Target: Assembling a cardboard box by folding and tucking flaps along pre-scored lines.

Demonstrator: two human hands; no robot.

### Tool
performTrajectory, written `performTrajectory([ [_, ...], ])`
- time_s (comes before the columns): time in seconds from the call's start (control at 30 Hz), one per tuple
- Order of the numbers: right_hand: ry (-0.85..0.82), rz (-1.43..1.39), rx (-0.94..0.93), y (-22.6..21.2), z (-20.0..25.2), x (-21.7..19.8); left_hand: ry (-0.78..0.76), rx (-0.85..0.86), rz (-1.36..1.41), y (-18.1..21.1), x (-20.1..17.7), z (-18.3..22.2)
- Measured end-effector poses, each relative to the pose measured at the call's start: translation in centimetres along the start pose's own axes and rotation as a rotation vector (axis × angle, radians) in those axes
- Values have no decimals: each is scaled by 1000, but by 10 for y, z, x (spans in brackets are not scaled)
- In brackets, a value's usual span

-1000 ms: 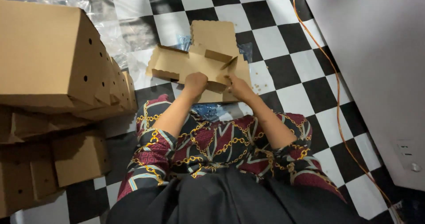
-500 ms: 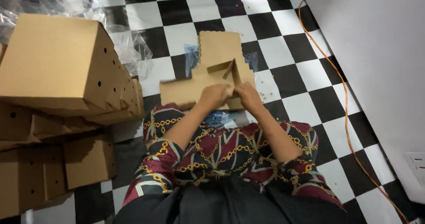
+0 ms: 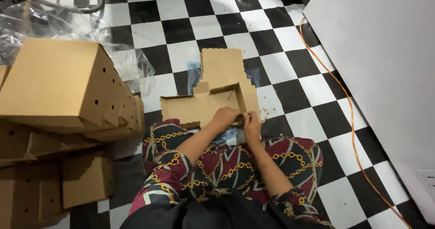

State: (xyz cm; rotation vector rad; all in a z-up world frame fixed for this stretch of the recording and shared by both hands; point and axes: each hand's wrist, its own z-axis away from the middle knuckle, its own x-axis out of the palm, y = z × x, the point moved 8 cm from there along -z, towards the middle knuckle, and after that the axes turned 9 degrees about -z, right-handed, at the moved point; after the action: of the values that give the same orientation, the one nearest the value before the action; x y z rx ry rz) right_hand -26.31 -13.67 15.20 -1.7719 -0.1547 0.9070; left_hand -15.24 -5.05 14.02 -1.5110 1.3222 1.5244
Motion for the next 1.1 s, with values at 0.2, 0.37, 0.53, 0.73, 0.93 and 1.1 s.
performTrajectory([
  [0.2, 98, -106, 231, 21, 10, 11, 128, 79, 46, 13, 7, -4],
  [0.37, 171, -309, 338, -4, 3, 17, 82, -23, 181, 0, -13, -12],
  [0.53, 291, -722, 517, 24, -13, 49, -4, -165, 254, -17, -15, -25],
  [0.73, 314, -910, 653, 1, -28, 48, 128, -332, 436, -58, -24, -36],
  [0.93, 230, -706, 451, -20, -46, 33, 177, -422, 760, -72, -50, -28],
  [1.1, 199, -834, 448, -11, -50, 41, 163, -445, 866, -80, -45, -28],
])
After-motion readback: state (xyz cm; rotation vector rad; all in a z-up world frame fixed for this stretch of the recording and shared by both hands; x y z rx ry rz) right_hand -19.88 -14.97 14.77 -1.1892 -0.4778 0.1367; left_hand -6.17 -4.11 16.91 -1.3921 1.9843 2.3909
